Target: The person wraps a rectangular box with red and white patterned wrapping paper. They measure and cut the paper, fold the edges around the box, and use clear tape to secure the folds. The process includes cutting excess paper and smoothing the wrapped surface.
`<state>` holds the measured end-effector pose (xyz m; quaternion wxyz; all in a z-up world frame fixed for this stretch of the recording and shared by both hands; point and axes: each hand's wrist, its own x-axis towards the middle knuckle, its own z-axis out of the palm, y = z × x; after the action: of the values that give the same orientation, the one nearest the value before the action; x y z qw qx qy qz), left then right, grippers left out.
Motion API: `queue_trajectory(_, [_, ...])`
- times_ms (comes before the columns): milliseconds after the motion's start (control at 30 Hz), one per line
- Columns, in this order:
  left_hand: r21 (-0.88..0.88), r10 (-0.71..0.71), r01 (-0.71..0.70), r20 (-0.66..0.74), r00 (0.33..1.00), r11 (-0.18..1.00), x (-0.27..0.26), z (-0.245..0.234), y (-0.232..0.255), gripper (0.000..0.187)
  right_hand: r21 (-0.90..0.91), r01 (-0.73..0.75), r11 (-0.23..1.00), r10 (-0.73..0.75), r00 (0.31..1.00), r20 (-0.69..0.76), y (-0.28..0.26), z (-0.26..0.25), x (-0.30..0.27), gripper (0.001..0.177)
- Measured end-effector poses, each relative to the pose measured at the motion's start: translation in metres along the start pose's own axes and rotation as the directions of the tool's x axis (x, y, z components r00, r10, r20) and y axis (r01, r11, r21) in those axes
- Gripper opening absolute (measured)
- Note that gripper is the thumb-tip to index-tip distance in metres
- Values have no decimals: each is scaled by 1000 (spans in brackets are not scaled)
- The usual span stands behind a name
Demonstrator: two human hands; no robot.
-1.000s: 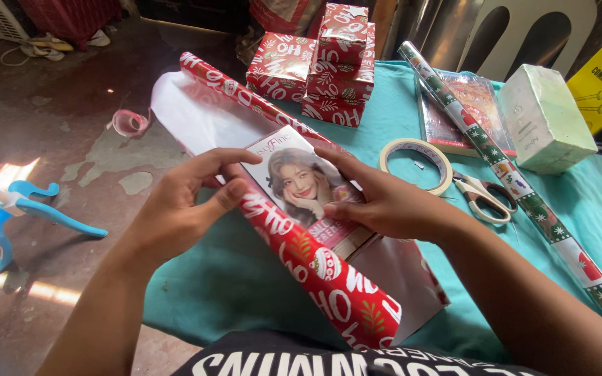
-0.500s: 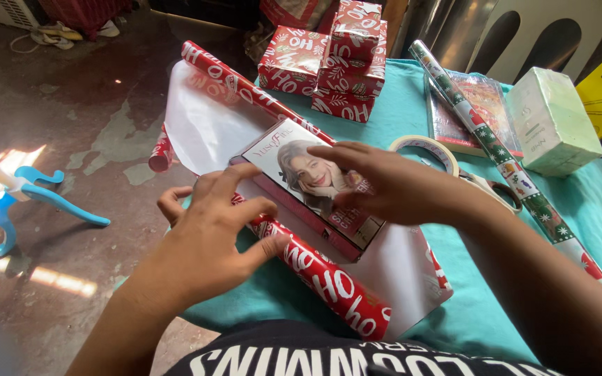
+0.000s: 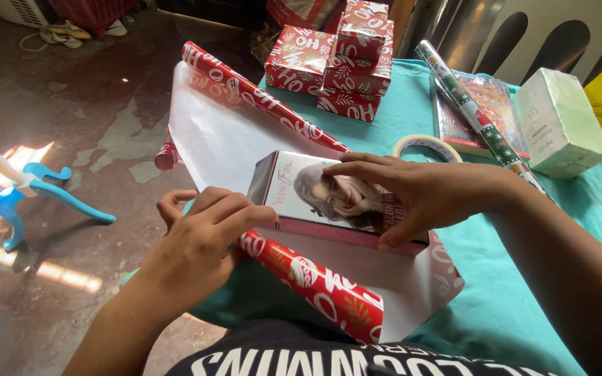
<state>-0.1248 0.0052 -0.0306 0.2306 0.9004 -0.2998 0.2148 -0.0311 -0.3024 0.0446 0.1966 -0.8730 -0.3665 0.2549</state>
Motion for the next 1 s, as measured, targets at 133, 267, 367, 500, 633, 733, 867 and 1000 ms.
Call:
queue_trajectory(133, [32,-69,67,60,996,997,-6,-4,-1,41,-69,52,996,-51,999,19,-5,0,3,118])
queue_trajectory(267, [-38,-71,71,17,997,997,-8,2,-10,33,-92,-138,986,137,990,-22,-9,5,4,118])
queue_trajectory(367, [-101,-48,44,-42,998,994,-11,12,-31,43,-91,-226,970,224,974,-34,-9,8,1,119])
queue_trajectory(500, [-662,-433,256,-115,894,704,-15,10,-101,59,-94,-160,983,153,985,-83,-6,12,-3,116])
queue_trajectory(633, [-897,-940,434,69,335,89,1,25,-165,47,-94,-138,986,127,985,-113,-6,14,-6,113])
queue_trajectory(733, [-880,-922,384,357,148,-279,18,35,-180,58,-59,-159,986,148,978,-150,-4,17,-8,110])
queue_trajectory(867, [-865,-855,348,456,246,-362,45,45,-166,82,10,-108,994,106,953,-283,-2,23,-9,106])
queue_trajectory(1000, [-839,-878,530,341,336,-122,58,36,-145,107,217,-7,976,89,925,-370,5,24,-16,102])
